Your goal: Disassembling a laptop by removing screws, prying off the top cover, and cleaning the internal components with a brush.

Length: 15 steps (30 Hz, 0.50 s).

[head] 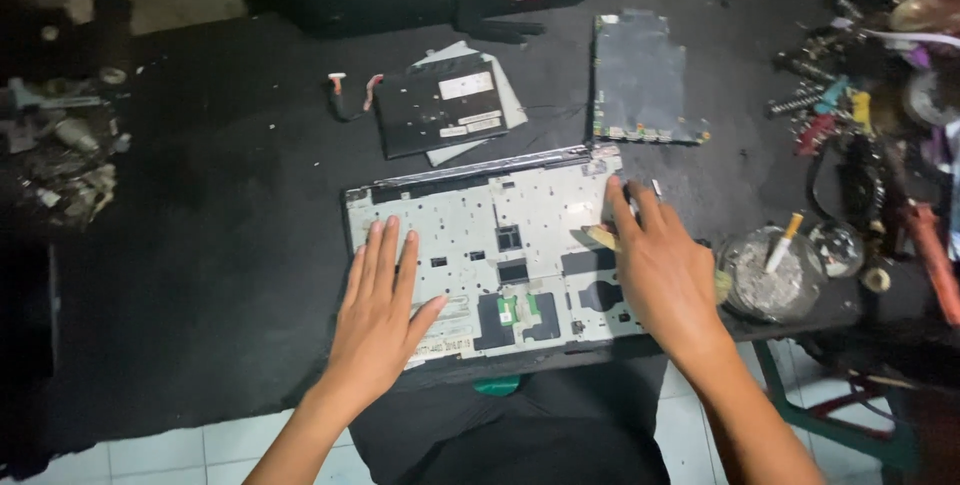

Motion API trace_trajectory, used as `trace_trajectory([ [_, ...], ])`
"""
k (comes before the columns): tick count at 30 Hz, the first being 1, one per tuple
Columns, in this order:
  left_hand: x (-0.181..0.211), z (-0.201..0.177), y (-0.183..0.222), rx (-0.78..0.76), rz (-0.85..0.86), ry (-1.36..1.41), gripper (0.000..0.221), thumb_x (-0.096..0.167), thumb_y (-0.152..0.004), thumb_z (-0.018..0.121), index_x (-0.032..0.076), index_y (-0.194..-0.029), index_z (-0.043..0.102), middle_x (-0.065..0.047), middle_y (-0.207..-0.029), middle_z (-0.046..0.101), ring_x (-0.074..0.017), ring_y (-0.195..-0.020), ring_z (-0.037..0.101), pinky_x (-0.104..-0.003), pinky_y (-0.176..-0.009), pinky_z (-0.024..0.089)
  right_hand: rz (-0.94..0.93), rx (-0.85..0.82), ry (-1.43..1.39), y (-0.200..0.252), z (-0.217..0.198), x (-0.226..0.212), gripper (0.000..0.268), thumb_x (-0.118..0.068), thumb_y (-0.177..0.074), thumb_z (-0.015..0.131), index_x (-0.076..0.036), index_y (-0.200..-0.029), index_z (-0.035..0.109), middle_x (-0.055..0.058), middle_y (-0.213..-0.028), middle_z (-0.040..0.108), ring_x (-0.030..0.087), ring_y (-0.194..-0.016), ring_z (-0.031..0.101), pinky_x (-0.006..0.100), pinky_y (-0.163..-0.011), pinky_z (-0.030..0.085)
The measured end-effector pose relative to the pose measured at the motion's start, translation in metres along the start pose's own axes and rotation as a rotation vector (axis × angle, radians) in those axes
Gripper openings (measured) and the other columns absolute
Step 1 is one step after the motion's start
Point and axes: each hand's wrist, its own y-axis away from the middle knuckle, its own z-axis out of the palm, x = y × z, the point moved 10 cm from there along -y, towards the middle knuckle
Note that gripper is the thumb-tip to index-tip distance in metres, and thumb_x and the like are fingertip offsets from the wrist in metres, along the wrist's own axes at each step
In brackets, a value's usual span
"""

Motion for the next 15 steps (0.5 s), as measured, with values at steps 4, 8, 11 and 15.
trace_trajectory([
  [4,-0.0014,0.0013,0.0002,-0.016,-0.013,0.044,0.083,0.051,-0.106,0.046,0.006,-0.166,0.011,-0.018,-0.173,0.007,-0.0355,-0.161,0.01,-0.048,-0.129,0.016,0.01,-0.007,0.071,0.0008,-0.0018,0.0001,0.075,-0.001,-0.085,0.058,-0.011,-0.157,0.039,0.01,-0.145,0.052,0.027,-0.1,0.063,0.034,-0.028,0.043],
  [8,-0.0011,0.0011,0.001,-0.014,-0.011,0.055,0.082,0.05,-0.106,0.046,0.005,-0.166,0.012,-0.018,-0.173,0.008,-0.0352,-0.161,0.01,-0.048,-0.129,0.016,0.015,0.032,0.132,0.0003,-0.0004,-0.0009,0.077,0.002,-0.083,0.058,-0.01,-0.156,0.041,0.009,-0.141,0.055,0.027,-0.094,0.063,0.035,-0.028,0.044],
  [11,0.0002,0.0008,-0.0003,0.001,-0.007,0.028,0.083,0.051,-0.106,0.046,0.006,-0.166,0.011,-0.018,-0.173,0.008,-0.0356,-0.161,0.011,-0.048,-0.129,0.017,0.013,0.019,0.141,-0.0011,-0.0003,-0.0002,0.076,0.0,-0.084,0.058,-0.01,-0.157,0.041,0.008,-0.144,0.054,0.026,-0.095,0.063,0.033,-0.029,0.044],
  [15,-0.0019,0.0042,0.0007,-0.009,-0.027,0.018,0.084,0.053,-0.105,0.046,0.007,-0.166,0.013,-0.018,-0.173,0.011,-0.0353,-0.161,0.012,-0.047,-0.128,0.017,0.016,0.032,0.132,-0.001,0.0,0.0,0.075,-0.001,-0.085,0.06,-0.011,-0.157,0.041,0.007,-0.142,0.055,0.025,-0.094,0.064,0.032,-0.028,0.044],
])
